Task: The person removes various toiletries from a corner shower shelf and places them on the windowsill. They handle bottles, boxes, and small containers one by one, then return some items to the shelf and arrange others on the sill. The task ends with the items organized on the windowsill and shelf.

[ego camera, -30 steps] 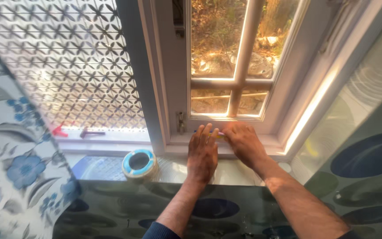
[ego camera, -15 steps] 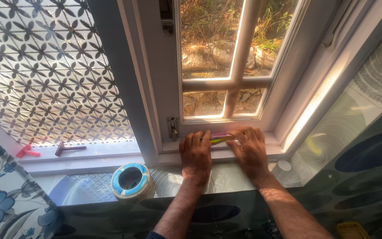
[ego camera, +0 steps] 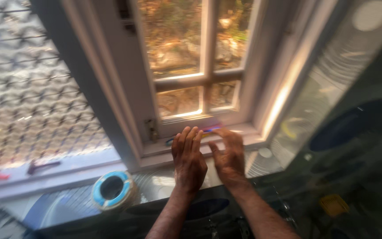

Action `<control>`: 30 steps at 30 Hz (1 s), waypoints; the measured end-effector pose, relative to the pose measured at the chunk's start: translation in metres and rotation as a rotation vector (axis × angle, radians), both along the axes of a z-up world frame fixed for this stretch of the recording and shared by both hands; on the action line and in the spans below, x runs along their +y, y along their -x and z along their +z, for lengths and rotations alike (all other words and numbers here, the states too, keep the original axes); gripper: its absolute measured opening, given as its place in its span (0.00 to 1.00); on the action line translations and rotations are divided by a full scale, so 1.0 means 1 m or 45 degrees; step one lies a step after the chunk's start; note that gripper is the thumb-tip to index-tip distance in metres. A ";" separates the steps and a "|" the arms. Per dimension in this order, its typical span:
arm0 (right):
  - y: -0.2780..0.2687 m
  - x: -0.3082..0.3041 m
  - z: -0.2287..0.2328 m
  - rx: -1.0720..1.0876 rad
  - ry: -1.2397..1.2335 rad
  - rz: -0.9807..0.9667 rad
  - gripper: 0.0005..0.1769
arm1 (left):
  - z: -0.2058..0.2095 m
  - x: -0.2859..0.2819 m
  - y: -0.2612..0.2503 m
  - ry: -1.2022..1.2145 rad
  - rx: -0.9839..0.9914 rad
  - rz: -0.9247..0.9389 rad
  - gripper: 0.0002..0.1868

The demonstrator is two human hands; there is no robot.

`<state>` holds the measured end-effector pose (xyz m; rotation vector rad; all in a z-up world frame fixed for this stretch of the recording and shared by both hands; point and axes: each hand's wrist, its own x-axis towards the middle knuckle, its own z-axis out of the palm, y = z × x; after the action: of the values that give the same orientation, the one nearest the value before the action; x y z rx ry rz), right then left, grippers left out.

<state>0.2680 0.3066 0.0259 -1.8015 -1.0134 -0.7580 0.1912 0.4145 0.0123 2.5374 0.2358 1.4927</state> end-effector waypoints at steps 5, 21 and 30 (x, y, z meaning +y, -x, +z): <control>0.015 -0.027 -0.019 0.219 -0.177 0.025 0.17 | 0.000 -0.038 -0.008 0.129 -0.070 -0.234 0.24; 0.050 -0.291 0.057 0.030 -0.122 -0.869 0.28 | 0.092 -0.290 -0.022 0.154 0.001 -1.175 0.28; 0.072 -0.487 0.161 -0.212 0.169 -1.089 0.39 | 0.179 -0.458 -0.035 -0.032 -0.202 -1.241 0.31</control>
<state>0.1958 -0.1809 0.1867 -2.3286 -0.3498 -1.3888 0.2266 -0.0433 0.1914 1.9857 -0.9051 1.2261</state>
